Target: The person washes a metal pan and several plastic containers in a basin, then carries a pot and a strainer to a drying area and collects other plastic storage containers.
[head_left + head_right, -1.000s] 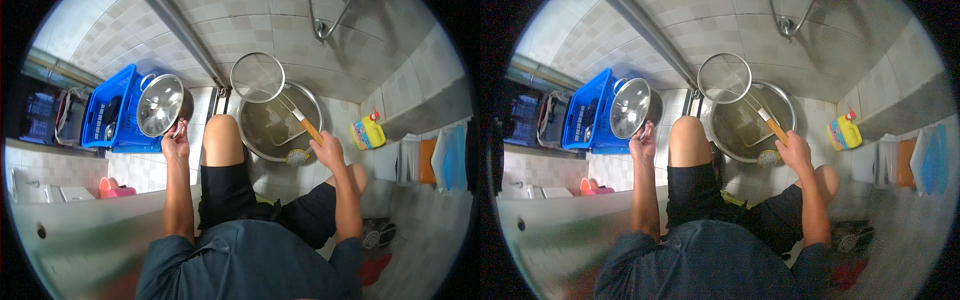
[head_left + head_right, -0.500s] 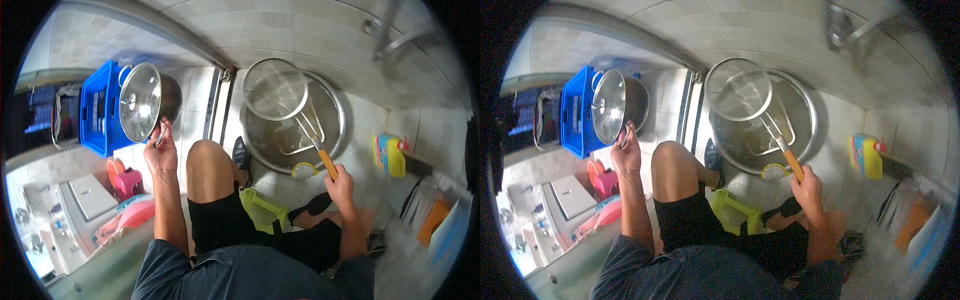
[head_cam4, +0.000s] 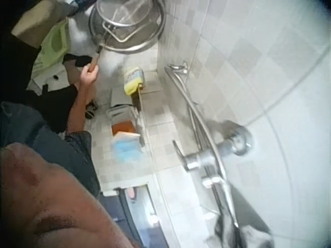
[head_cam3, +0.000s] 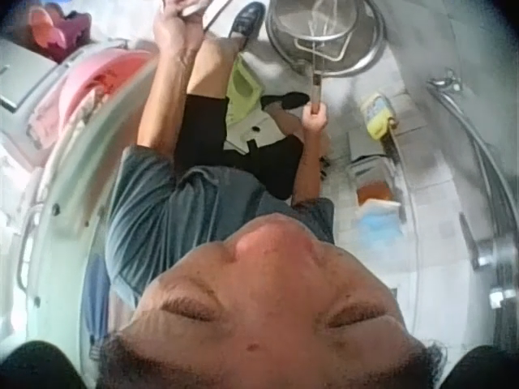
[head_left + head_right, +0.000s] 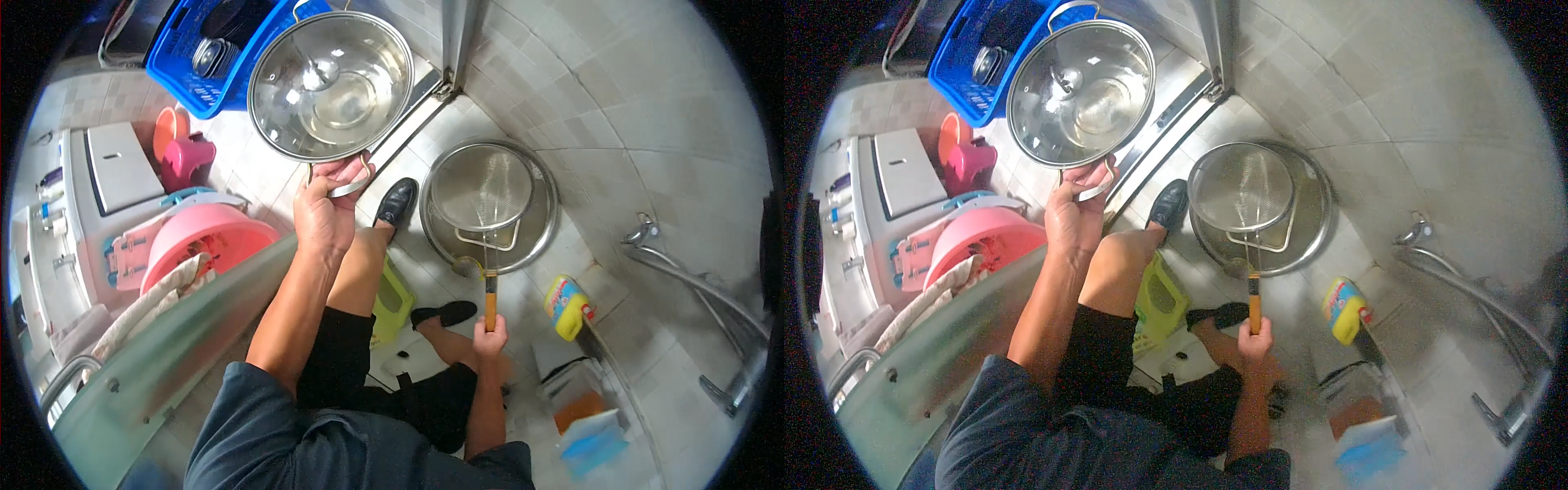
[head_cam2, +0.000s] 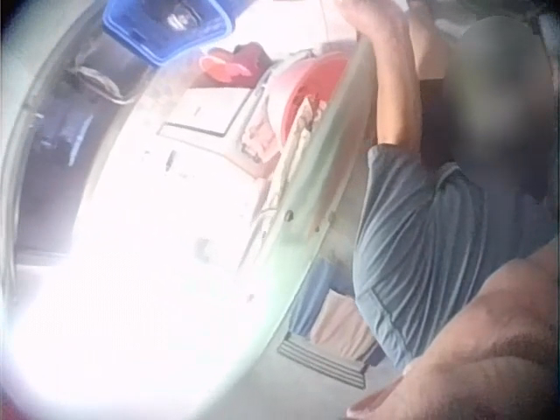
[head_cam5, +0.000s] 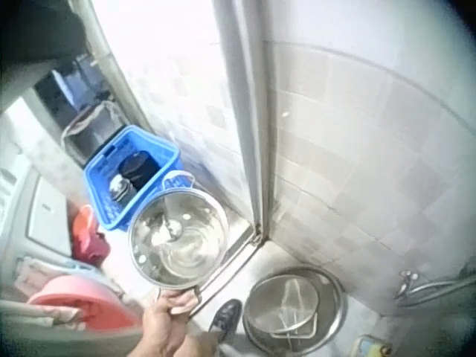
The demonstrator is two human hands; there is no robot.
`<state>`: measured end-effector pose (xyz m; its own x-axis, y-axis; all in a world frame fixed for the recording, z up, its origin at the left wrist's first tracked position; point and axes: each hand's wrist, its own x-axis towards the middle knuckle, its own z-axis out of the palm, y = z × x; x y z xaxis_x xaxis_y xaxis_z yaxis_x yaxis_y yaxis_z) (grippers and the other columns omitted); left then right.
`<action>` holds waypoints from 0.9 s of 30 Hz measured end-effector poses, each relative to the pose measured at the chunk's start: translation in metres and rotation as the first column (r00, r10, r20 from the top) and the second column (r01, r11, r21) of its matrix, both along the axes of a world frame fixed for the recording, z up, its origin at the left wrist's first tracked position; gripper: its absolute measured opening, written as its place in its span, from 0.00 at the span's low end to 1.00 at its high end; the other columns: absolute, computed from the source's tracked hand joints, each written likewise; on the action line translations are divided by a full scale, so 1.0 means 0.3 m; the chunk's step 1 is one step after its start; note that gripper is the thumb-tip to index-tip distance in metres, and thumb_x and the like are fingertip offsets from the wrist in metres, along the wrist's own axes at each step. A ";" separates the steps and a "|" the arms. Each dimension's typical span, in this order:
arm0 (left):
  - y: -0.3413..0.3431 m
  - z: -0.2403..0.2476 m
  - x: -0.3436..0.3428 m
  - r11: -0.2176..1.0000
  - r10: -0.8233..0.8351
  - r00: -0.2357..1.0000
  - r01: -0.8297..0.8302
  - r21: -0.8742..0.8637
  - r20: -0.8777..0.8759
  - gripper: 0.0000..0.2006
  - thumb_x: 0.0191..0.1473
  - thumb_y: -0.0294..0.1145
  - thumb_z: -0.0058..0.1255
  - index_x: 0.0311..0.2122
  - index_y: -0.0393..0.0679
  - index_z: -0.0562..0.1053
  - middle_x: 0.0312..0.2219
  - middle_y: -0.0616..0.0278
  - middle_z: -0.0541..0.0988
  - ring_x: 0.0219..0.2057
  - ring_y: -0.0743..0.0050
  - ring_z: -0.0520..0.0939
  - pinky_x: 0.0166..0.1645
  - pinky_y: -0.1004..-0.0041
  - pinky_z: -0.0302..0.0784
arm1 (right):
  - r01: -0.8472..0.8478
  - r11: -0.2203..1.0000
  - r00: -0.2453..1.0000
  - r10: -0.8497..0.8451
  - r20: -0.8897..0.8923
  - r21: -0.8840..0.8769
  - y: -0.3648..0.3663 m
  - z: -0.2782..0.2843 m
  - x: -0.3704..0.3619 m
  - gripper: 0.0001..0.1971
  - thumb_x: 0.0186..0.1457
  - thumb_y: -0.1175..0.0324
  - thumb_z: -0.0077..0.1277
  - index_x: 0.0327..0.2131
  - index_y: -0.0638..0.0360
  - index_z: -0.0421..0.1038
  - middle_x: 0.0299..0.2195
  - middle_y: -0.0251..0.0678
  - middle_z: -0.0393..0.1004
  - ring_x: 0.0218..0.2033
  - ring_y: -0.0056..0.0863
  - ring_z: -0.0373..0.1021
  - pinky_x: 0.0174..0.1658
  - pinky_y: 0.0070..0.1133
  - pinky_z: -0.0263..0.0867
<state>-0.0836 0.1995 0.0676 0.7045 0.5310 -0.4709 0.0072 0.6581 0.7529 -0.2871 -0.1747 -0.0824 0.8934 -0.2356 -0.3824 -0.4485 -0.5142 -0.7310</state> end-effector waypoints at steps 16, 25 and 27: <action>0.078 0.600 -0.019 0.966 0.246 0.969 -0.243 -0.094 0.023 0.14 0.48 0.13 0.33 0.41 0.24 0.67 0.40 0.41 0.75 0.42 0.47 0.82 0.49 0.53 0.83 | -0.264 0.947 0.964 0.256 -0.064 -0.186 -0.144 0.907 0.020 0.10 0.49 0.70 0.59 0.33 0.63 0.71 0.22 0.44 0.73 0.24 0.36 0.72 0.33 0.31 0.69; 0.415 0.757 0.264 0.892 0.450 0.871 -0.449 -0.054 0.199 0.19 0.47 0.15 0.30 0.44 0.21 0.67 0.44 0.34 0.75 0.46 0.41 0.80 0.51 0.50 0.82 | -0.343 0.913 0.939 0.342 -0.045 -0.219 0.080 1.196 0.337 0.09 0.50 0.71 0.58 0.32 0.64 0.70 0.21 0.45 0.71 0.23 0.39 0.72 0.32 0.31 0.68; 0.514 0.775 0.323 0.887 0.459 0.862 -0.460 -0.051 0.212 0.19 0.47 0.15 0.30 0.45 0.22 0.68 0.44 0.35 0.75 0.46 0.41 0.81 0.51 0.51 0.82 | -0.382 0.901 0.924 0.372 -0.087 -0.206 0.165 1.228 0.436 0.11 0.51 0.67 0.59 0.34 0.63 0.70 0.24 0.48 0.72 0.27 0.49 0.72 0.33 0.35 0.68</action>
